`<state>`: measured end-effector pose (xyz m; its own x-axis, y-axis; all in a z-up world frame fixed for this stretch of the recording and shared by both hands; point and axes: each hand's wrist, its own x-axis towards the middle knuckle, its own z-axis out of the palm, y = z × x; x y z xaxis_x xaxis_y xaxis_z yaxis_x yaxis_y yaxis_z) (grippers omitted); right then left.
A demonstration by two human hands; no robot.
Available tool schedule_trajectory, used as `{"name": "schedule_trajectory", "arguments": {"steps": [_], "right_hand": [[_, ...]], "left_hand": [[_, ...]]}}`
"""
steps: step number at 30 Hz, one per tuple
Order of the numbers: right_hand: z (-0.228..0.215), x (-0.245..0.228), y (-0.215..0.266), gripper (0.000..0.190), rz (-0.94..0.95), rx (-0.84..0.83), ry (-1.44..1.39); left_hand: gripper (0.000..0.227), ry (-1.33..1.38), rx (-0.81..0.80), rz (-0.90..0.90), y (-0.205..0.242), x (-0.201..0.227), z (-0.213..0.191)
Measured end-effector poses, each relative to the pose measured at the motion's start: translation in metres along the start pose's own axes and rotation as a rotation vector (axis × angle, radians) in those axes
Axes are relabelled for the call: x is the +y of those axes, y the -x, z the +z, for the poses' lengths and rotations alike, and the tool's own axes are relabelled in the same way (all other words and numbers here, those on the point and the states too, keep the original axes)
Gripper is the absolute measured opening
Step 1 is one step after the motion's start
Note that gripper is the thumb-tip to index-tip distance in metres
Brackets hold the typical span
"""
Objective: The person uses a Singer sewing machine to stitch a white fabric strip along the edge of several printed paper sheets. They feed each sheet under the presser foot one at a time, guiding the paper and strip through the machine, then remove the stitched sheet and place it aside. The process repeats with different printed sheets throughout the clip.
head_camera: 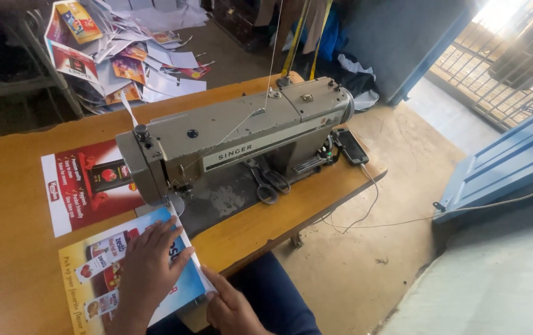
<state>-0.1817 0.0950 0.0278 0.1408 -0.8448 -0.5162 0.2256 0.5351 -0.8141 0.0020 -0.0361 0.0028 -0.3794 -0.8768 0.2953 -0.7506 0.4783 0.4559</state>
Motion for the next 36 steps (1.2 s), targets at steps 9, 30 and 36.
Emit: {"name": "schedule_trajectory", "arguments": {"steps": [9,30,36], "right_hand": [[0.001,0.001,0.002,0.062,-0.027,0.015,0.138],[0.006,-0.025,0.017,0.059,-0.357,0.019,0.872],[-0.030,0.051,-0.025,0.071,-0.669,0.217,1.471]], "left_hand": [[0.053,-0.011,0.011,-0.003,0.000,0.002,-0.001],[0.055,-0.008,0.048,0.023,0.000,0.000,0.000],[0.057,-0.049,0.041,0.014,0.000,-0.006,0.007]]}}
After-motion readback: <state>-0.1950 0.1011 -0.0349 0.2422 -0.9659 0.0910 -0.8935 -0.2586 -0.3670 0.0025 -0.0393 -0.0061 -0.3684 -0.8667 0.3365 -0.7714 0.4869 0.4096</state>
